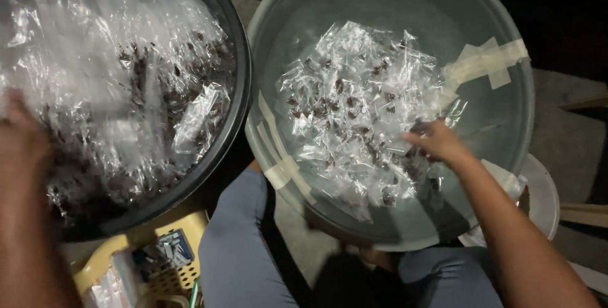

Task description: Manually sealing small plastic bags containing dark material using a lighter and sorting them into a basin.

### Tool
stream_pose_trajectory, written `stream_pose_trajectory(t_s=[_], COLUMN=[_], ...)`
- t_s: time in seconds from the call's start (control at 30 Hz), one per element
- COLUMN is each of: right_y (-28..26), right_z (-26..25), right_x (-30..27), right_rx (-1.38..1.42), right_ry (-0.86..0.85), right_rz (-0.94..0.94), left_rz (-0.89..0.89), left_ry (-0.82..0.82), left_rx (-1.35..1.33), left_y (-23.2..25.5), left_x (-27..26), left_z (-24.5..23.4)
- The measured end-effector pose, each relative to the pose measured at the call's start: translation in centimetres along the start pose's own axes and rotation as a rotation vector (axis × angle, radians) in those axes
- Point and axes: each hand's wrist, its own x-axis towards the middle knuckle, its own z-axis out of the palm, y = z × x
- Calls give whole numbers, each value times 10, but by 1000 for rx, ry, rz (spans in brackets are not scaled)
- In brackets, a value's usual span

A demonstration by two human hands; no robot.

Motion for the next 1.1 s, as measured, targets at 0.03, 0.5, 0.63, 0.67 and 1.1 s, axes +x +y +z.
stream_pose_trajectory(t_s=[0.03,0.5,0.63,0.67,1.1], right_y=[4,-68,-81,-86,-101], right_z=[9,-5,-28,-35,-75], right_x=[7,-33,-67,-78,-124], right_rx=[-122,271,377,397,515], right_ry=[-52,137,207,225,357], right_rz=[16,-82,-367,-373,-422], left_rz=[-167,-264,-137,-276,-516], left_ry=[-173,1,-764,-1048,-739], left_rx=[463,-262,-156,-128,383], left_y=[18,253,306,313,403], left_x=[-1,32,-14,-31,-94], left_z=[3,131,297,343,461])
